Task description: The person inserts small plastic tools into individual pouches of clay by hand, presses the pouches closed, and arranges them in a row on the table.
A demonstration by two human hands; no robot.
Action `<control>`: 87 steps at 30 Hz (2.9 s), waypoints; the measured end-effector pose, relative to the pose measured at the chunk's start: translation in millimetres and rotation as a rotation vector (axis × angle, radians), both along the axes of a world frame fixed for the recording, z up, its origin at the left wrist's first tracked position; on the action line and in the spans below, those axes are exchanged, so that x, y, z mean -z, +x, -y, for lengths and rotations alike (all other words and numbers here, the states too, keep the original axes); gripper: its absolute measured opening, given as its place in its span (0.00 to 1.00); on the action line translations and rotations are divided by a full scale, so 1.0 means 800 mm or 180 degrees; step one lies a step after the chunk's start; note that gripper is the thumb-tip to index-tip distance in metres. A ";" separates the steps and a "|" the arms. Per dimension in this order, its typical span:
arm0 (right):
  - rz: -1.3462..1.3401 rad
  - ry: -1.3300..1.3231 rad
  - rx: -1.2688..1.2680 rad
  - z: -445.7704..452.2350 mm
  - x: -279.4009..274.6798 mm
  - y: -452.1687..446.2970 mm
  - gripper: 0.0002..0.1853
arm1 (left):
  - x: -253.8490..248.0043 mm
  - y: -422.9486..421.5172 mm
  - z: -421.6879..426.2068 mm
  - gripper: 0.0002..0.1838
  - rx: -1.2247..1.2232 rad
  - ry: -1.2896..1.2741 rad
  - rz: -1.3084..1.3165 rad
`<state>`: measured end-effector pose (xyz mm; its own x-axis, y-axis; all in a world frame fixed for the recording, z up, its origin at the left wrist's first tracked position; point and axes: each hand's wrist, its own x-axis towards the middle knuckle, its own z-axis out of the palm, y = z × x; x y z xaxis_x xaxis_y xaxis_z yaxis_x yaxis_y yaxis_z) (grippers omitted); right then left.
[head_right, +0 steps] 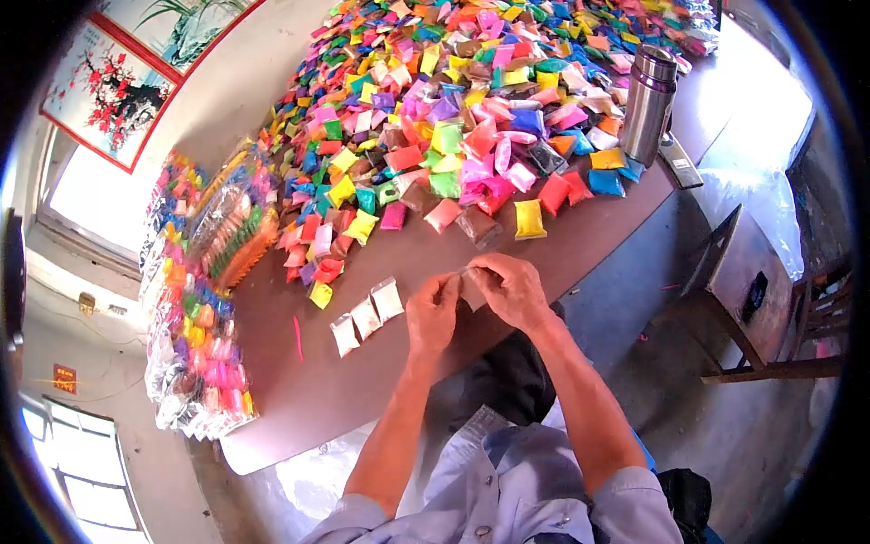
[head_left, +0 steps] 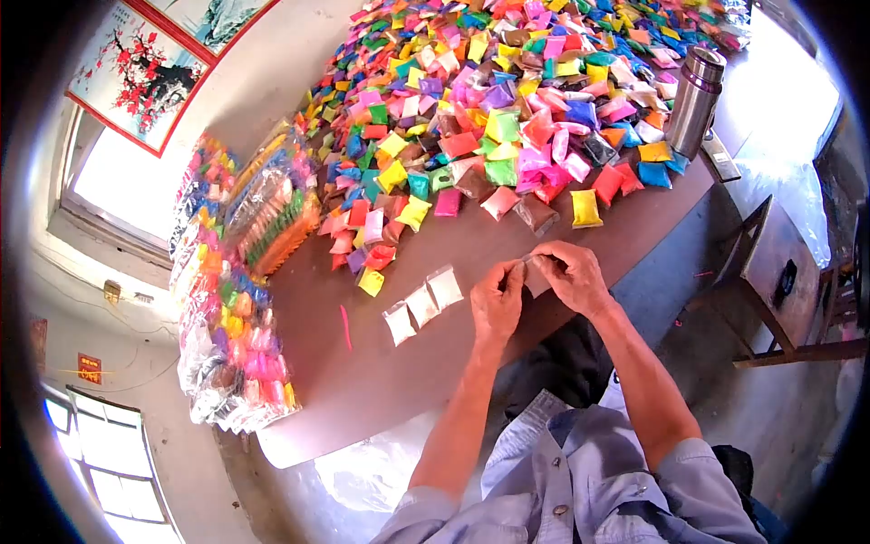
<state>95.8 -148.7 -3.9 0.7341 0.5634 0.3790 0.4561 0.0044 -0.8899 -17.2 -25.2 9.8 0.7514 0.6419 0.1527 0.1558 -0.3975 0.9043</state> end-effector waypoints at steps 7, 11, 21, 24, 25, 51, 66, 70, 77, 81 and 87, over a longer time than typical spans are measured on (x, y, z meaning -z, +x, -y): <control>-0.0527 0.0003 0.0046 -0.003 -0.001 -0.003 0.07 | 0.019 -0.002 -0.014 0.11 0.0180 -0.0392 0.0362; -0.0468 -0.0031 0.0142 -0.003 -0.002 -0.004 0.08 | 0.017 -0.005 -0.017 0.10 0.0265 -0.0106 0.0231; -0.0451 0.0025 0.0063 -0.004 0.009 -0.003 0.08 | 0.009 -0.007 -0.010 0.11 0.0274 -0.0119 0.0011; -0.0474 0.0065 0.0018 -0.003 0.011 -0.001 0.08 | 0.013 -0.007 -0.017 0.11 0.0274 0.0174 -0.0223; -0.0447 0.0042 -0.0018 -0.003 0.009 -0.002 0.09 | 0.015 -0.007 -0.018 0.12 0.0306 0.0284 -0.0112; -0.0463 -0.0223 0.0078 -0.002 0.012 0.003 0.14 | 0.019 -0.002 -0.004 0.11 0.0334 0.0115 0.0326; -0.0354 -0.0450 -0.0094 0.000 0.004 0.004 0.09 | -0.033 -0.092 -0.027 0.11 -0.0574 0.0226 0.0324; -0.0292 -0.0613 -0.0274 0.000 -0.011 0.008 0.11 | -0.048 -0.177 -0.128 0.10 -0.1755 0.0787 -0.0321; 0.0314 -0.1338 -0.0260 0.001 -0.023 0.006 0.14 | 0.017 -0.292 -0.288 0.13 -0.2170 0.2060 -0.1272; -0.0188 -0.0898 0.0072 0.003 -0.022 -0.004 0.12 | 0.013 -0.290 -0.291 0.12 -0.1888 0.1785 -0.1476; -0.0055 -0.0242 0.0395 0.012 -0.011 -0.020 0.10 | -0.001 -0.279 -0.271 0.10 -0.1817 0.1832 -0.1406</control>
